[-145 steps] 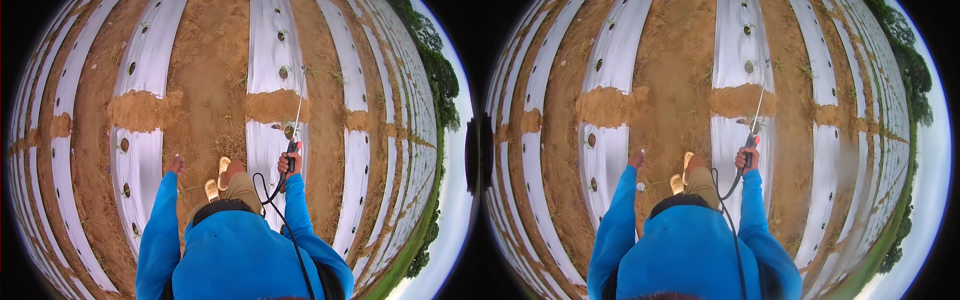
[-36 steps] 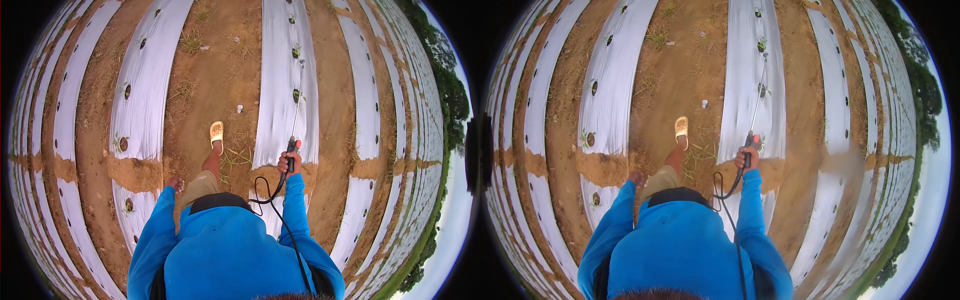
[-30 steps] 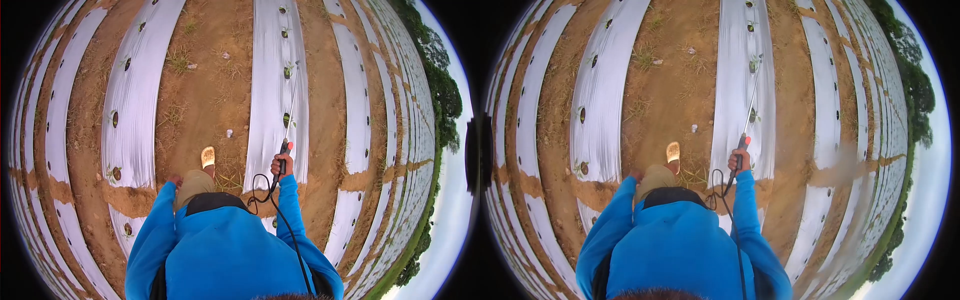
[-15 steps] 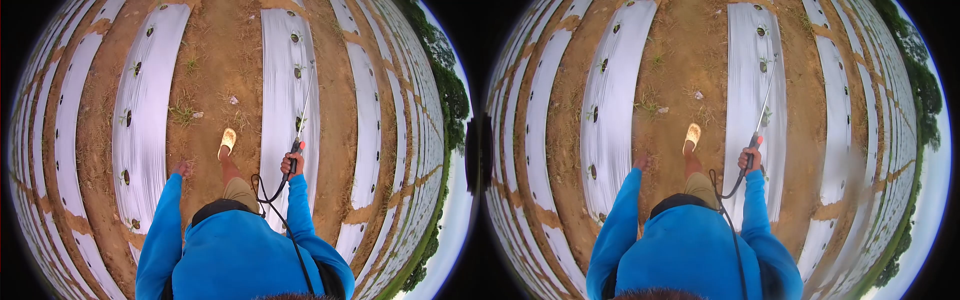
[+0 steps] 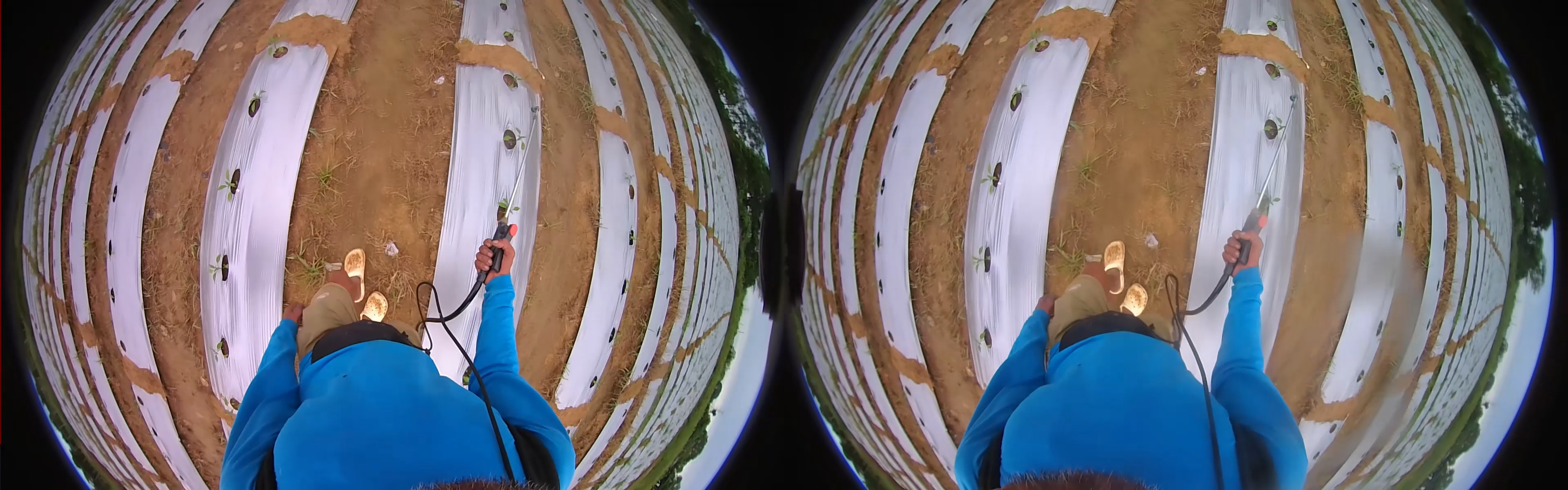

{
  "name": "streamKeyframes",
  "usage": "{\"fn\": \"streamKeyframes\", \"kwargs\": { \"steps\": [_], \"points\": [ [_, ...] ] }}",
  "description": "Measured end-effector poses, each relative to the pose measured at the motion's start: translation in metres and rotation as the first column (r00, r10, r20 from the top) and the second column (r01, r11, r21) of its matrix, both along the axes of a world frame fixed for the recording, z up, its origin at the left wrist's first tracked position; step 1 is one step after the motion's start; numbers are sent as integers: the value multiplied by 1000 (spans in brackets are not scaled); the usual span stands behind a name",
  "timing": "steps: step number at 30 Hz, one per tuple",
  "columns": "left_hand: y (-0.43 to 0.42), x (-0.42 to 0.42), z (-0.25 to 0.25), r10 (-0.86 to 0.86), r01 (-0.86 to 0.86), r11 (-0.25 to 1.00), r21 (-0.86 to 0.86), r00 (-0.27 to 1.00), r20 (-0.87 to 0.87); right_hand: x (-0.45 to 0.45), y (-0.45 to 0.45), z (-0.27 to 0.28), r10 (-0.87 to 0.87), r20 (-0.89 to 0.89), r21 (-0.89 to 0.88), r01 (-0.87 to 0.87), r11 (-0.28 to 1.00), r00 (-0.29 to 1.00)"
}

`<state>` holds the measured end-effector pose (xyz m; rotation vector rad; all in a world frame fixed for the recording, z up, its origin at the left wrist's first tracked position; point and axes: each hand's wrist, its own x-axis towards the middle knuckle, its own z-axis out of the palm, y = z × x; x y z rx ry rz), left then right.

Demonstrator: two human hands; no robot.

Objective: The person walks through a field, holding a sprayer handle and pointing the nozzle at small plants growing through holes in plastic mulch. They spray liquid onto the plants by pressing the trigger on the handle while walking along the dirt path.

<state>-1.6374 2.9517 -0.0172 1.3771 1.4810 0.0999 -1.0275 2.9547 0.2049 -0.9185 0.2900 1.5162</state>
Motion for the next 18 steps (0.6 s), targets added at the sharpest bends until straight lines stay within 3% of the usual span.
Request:
{"fn": "streamKeyframes", "kwargs": {
  "steps": [1, 2, 3, 4, 5, 9, 11, 12, 14, 16, 18],
  "points": [
    [27, 13, -16, -58, 39, 987, 155, 992, 115, 13, 24, -1, 14, 22, -10, -14, 1000, 1000],
    [60, 39, -7, -54, 35, 987, 154, 991, 122, 25, 50, -4, 18, 29, -12, -18, 1000, 999],
    [97, 73, 17, 246, -223, 946, -234, 967, 72, 38, 76, -7, 23, 30, -21, -23, 1000, 999],
    [132, 101, 32, 481, -441, 700, -562, 873, -85, 49, 102, -10, 24, 32, -29, -23, 999, 999],
    [166, 115, 21, 494, -421, 618, -663, 865, -89, 59, 129, -11, 13, 62, -56, -10, 998, 998],
    [282, 166, -14, 416, -389, 597, -701, 898, -145, 96, 227, -16, -3, 134, -108, 17, 994, 991],
    [336, 192, -34, 421, -378, 512, -771, 893, -159, 102, 263, -6, -7, 124, -149, 26, 988, 992],
    [367, 216, -24, 420, -367, 510, -778, 896, -147, 112, 283, 5, 7, 110, -186, 14, 982, 994],
    [440, 256, -3, 298, -244, 809, -535, 954, 15, 131, 314, 26, 9, 68, -173, 3, 985, 998],
    [514, 287, -15, 363, -202, 801, -564, 912, 189, 144, 350, 37, 1, 7, -147, 0, 989, 1000],
    [598, 345, 33, 318, -194, 824, -533, 936, 151, 167, 388, 41, 15, -27, -119, -18, 993, 1000]
  ]
}}
